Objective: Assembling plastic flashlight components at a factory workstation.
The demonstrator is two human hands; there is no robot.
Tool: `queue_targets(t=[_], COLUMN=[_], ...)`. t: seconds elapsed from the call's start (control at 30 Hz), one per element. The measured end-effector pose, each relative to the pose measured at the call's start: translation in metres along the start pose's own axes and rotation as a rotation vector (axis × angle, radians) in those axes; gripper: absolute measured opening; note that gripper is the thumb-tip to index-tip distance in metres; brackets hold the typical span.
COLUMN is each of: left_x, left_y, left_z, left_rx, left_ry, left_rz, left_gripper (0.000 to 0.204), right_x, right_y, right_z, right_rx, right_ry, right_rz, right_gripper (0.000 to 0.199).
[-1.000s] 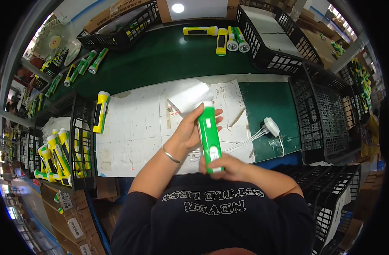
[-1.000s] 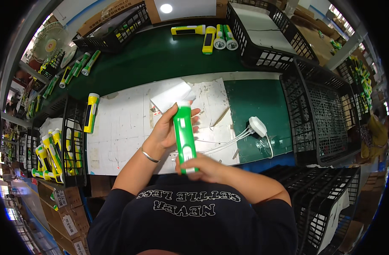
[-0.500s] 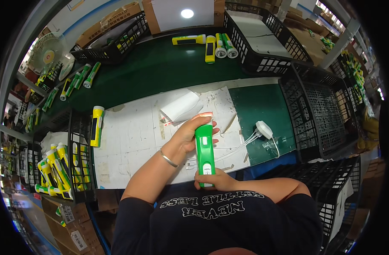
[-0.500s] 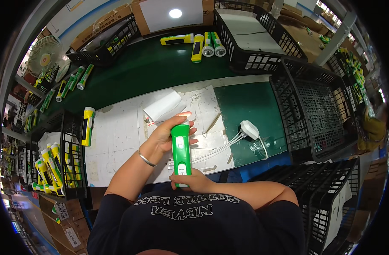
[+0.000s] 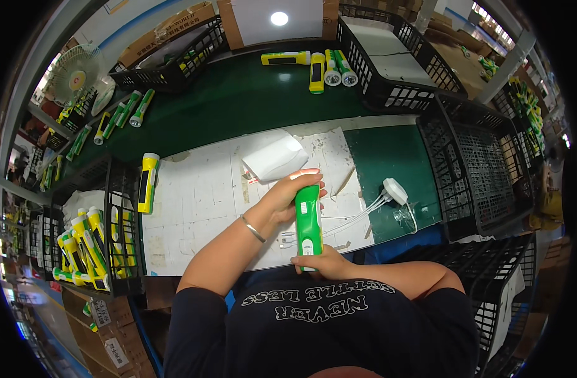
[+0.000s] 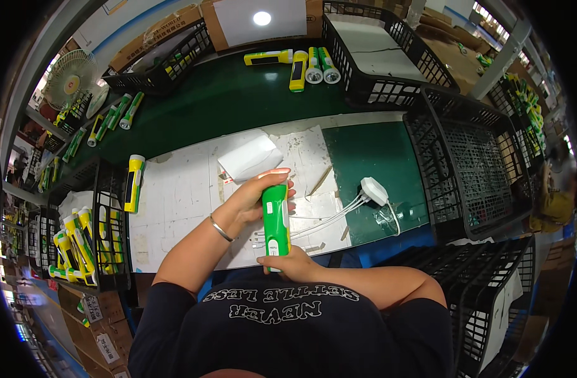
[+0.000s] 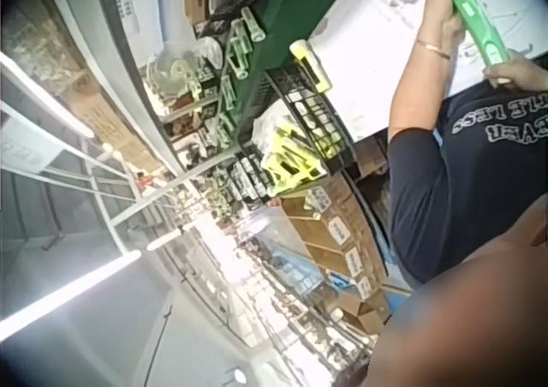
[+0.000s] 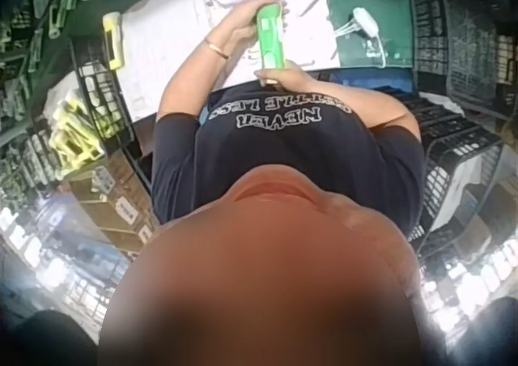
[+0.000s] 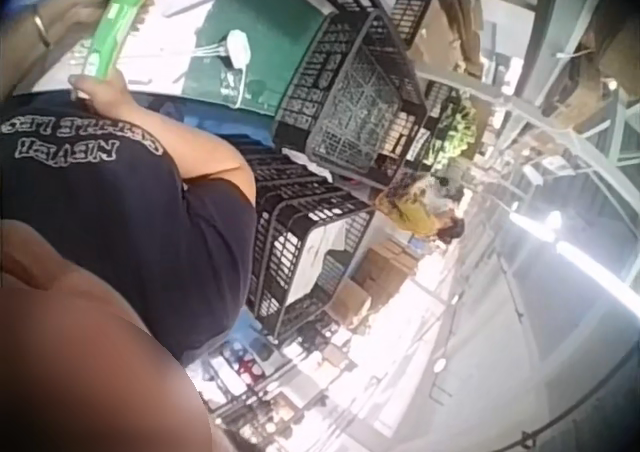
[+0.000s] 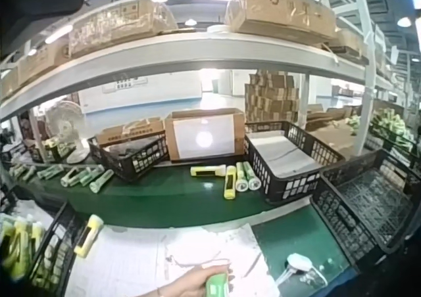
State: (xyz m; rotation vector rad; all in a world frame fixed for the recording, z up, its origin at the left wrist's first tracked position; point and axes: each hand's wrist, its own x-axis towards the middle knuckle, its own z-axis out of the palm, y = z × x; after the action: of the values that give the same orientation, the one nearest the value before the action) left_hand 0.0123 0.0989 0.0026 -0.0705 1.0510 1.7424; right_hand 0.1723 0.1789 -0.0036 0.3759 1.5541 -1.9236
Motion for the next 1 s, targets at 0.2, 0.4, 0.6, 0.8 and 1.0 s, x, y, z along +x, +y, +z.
queue_targets(t=[0.2, 0.4, 0.6, 0.8, 1.0], left_x=[-0.002, -0.035, -0.025, -0.030, -0.027], left_y=[-0.007, -0.049, -0.027, -0.014, -0.025], left_z=[-0.004, 0.008, -0.009, -0.005, -0.006], left_rx=[-0.083, 0.027, -0.120, -0.041, 0.407], left_ry=[-0.072, -0.116, 0.125, 0.045, 0.116], left_rz=[0.031, 0.115, 0.253, 0.412, 0.596], left_gripper=[0.045, 0.046, 0.044, 0.027, 0.029], right_x=[0.002, 0.005, 0.017, 0.006, 0.009], right_y=[0.008, -0.003, -0.007, -0.056, -0.066], right_z=[-0.001, -0.002, -0.035, -0.044, -0.031], right_rx=[-0.012, 0.359, 0.085, -1.095, -1.614], right_ry=[-0.042, -0.010, 0.178, 0.522, 0.594], right_rz=[-0.041, -0.027, -0.269, -0.916, -0.984], right_gripper=[0.022, 0.022, 0.029, 0.014, 0.012])
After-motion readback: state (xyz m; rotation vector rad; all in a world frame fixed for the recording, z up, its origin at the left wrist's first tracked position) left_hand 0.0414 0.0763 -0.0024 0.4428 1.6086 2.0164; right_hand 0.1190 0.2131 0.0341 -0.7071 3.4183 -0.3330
